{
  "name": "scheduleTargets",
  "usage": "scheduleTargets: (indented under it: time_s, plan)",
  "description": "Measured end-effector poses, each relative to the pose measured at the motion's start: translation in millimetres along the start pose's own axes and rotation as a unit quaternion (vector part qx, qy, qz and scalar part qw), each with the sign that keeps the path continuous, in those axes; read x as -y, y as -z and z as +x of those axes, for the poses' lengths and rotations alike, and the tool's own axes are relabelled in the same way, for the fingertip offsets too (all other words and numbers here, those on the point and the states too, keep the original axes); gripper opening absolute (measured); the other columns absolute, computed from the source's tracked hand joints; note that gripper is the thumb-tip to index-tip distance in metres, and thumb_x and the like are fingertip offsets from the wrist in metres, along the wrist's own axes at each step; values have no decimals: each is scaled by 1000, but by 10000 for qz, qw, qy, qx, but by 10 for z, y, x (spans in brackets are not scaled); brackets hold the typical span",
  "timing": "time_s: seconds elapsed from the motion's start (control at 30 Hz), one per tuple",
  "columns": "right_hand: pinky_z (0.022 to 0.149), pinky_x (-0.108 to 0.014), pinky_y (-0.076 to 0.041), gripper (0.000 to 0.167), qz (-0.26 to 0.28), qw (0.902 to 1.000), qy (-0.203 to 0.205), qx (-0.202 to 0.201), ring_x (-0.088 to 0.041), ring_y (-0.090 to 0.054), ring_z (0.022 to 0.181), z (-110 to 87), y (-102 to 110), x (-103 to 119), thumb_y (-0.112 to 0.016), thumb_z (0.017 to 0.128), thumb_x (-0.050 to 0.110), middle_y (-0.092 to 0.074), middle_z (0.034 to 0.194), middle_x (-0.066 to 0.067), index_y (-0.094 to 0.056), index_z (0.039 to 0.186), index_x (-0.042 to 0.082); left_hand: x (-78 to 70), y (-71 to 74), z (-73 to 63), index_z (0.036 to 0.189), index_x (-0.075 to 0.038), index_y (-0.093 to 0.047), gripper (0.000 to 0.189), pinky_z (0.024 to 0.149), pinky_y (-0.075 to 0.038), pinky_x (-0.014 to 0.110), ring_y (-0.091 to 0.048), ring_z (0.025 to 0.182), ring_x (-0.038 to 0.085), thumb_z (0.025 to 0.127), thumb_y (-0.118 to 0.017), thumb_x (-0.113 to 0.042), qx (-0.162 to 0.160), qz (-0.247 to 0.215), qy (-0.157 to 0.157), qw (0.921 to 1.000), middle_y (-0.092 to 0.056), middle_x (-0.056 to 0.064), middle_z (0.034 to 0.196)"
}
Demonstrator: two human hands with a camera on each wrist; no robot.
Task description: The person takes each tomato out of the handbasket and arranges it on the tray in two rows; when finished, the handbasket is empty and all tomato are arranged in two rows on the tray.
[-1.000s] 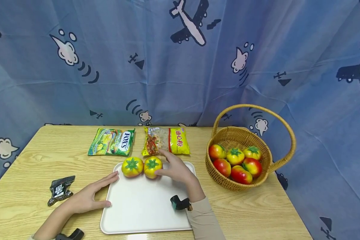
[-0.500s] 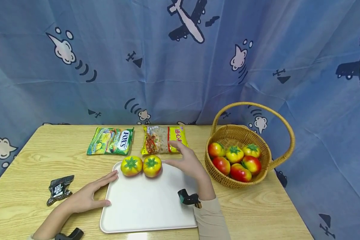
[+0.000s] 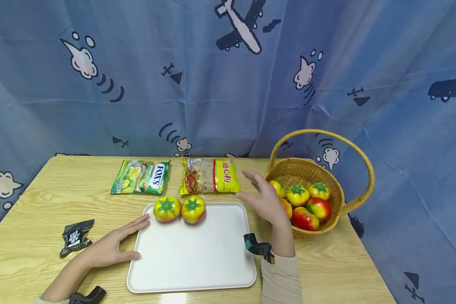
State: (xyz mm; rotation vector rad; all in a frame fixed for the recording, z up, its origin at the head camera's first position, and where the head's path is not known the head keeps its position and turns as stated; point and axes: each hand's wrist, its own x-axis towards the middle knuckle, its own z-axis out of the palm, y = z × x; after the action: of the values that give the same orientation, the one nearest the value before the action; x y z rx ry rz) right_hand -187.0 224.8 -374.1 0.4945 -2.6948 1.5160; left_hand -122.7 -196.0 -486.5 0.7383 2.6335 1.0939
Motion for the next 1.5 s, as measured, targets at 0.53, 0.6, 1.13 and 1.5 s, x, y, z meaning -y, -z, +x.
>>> scheduleTargets:
  time_s: [0.53, 0.6, 1.13, 1.5]
  plan:
    - [110, -56, -28, 68, -898, 9948, -488, 5, -42, -35, 134, -102, 682, -18, -67, 89, 25, -40, 143, -24, -34, 142, -1, 12, 5, -8, 146, -14, -39, 82, 108, -29, 59, -26, 141, 35, 79, -70, -50, -34, 20, -43, 10000, -26, 3, 157]
    - [110, -57, -28, 69, -988, 9936, -548, 30, -43, -33, 135, -103, 785, -63, -66, 89, 26, -38, 144, -25, -33, 143, -2, 15, 3, -8, 146, -15, -38, 82, 109, -28, 59, -26, 141, 35, 80, -70, -50, -18, 21, -24, 10000, -25, 3, 157]
    - [104, -61, -31, 75, -1448, 9814, -1137, 537, -49, -31, 133, -15, 1366, -428, -62, 92, 30, -31, 147, -31, -26, 145, -8, 14, -2, -12, 147, -15, -37, 82, 108, -28, 58, -25, 142, 34, 80, -70, -49, -36, 52, -134, 9999, -24, 4, 157]
    - [103, -61, -35, 72, -1461, 9728, -1486, 1015, -49, -32, 132, 43, 1453, -667, -61, 92, 29, -33, 144, -34, -27, 143, -10, 20, -7, -10, 147, -15, -37, 81, 108, -29, 58, -25, 142, 33, 80, -70, -48, -31, 38, -141, 9999, -24, 4, 157]
